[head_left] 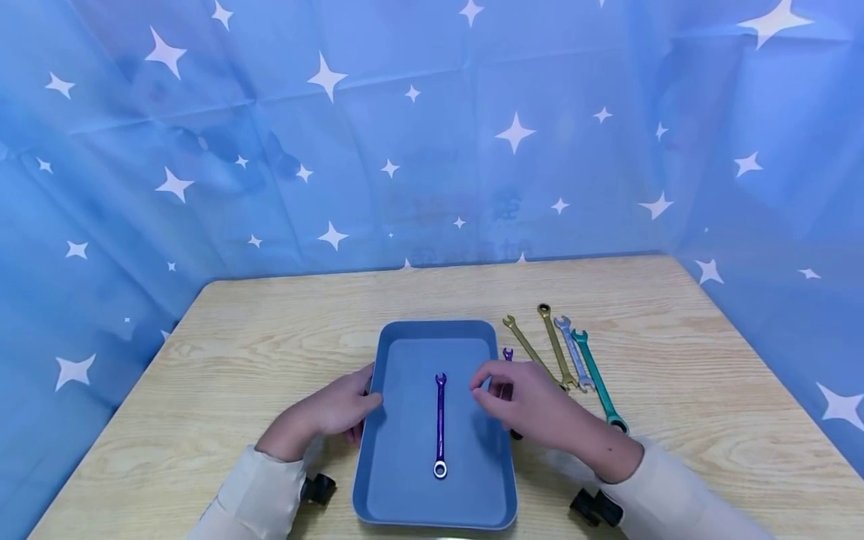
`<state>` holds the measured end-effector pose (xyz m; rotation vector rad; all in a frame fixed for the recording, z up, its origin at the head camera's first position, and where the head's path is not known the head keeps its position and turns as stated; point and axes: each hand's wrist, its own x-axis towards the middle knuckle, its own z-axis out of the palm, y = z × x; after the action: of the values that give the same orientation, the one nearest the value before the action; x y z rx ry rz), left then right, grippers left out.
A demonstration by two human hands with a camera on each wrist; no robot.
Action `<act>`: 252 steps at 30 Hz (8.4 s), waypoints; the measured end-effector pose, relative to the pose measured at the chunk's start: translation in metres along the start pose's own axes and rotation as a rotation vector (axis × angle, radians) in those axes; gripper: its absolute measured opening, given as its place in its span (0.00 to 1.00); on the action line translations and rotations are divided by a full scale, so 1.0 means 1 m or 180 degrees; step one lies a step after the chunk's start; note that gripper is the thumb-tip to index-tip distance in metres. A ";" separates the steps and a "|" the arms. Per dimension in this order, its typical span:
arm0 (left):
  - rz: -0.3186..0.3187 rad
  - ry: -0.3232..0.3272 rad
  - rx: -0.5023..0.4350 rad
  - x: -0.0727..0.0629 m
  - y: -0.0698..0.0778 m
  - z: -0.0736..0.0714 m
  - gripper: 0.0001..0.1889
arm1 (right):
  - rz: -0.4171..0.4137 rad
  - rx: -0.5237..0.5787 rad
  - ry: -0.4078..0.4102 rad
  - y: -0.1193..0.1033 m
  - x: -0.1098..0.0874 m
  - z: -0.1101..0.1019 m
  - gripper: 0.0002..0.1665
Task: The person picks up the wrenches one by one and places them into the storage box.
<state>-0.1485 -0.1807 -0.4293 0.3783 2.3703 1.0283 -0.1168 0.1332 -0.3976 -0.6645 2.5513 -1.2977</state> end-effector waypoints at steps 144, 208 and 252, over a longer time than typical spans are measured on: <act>0.0032 0.0013 -0.0008 0.000 -0.001 -0.002 0.27 | 0.0905 -0.1336 -0.0461 0.037 -0.005 -0.025 0.23; 0.0028 0.0024 -0.0108 0.001 -0.001 -0.001 0.28 | 0.0638 -0.1503 0.0073 0.031 0.000 -0.022 0.28; -0.0037 0.0028 -0.0099 0.003 0.000 -0.004 0.28 | 0.0372 -0.0165 -0.0033 0.012 0.003 -0.013 0.27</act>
<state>-0.1532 -0.1816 -0.4284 0.3489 2.3585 1.0624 -0.1282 0.1468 -0.4000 -0.5215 2.5808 -1.1915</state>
